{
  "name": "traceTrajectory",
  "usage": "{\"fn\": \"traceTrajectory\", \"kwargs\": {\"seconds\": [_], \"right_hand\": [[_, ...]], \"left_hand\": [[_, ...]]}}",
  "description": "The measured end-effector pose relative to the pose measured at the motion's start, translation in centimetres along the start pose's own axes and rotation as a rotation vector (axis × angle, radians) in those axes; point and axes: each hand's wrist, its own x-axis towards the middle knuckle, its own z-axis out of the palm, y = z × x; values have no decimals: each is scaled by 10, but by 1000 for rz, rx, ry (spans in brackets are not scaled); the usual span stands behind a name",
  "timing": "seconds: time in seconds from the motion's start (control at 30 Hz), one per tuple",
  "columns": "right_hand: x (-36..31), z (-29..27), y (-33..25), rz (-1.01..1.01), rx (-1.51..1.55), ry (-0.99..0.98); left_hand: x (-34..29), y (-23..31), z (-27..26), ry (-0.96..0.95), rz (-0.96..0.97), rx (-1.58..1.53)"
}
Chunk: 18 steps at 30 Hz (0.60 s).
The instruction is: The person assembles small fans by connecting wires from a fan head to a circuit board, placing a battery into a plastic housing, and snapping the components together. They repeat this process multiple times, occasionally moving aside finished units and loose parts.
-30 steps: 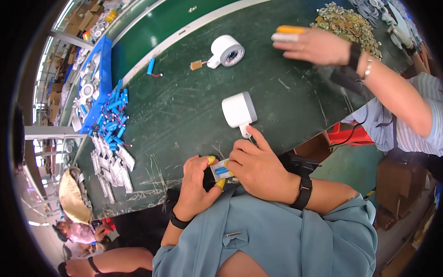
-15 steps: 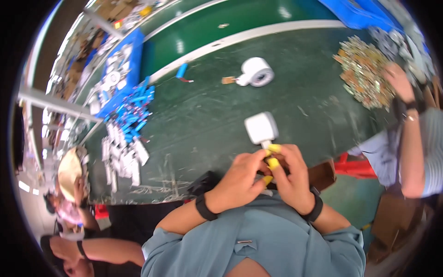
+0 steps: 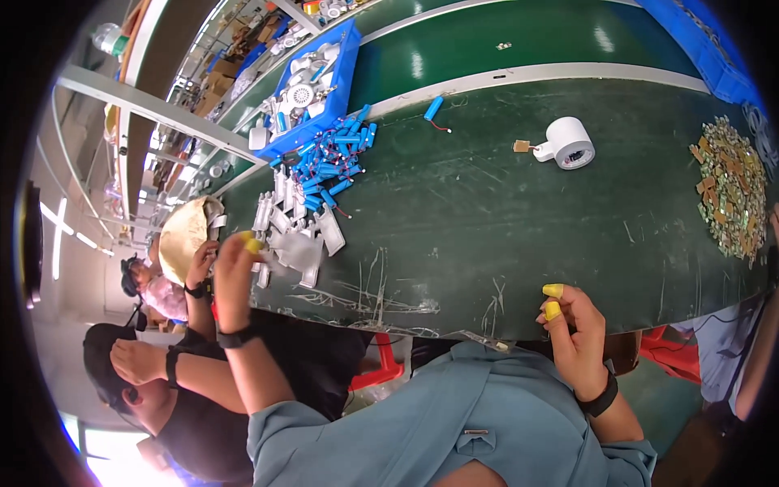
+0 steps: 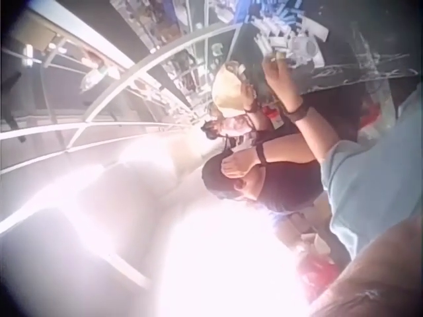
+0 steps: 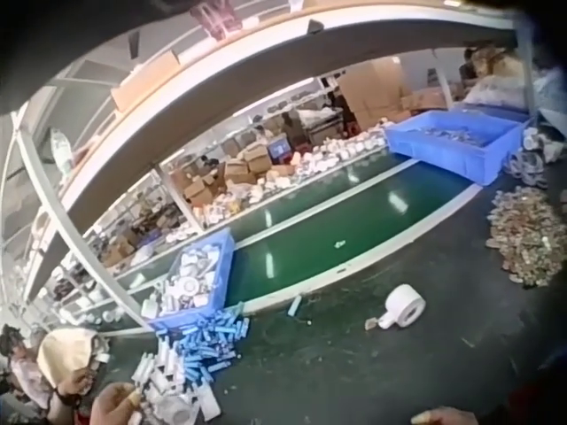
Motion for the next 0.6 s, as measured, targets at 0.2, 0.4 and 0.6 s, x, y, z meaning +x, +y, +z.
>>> {"fn": "traceTrajectory", "kwargs": {"seconds": [0.2, 0.4, 0.6], "right_hand": [[2, 5, -2, -84, -147, 10], [4, 8, -7, -132, -181, 16], [4, 3, -5, -104, -307, 36]], "left_hand": [[81, -129, -125, 232, -120, 448], [112, -125, -21, 178, 214, 380], [43, 66, 219, -461, 624, 10]]}}
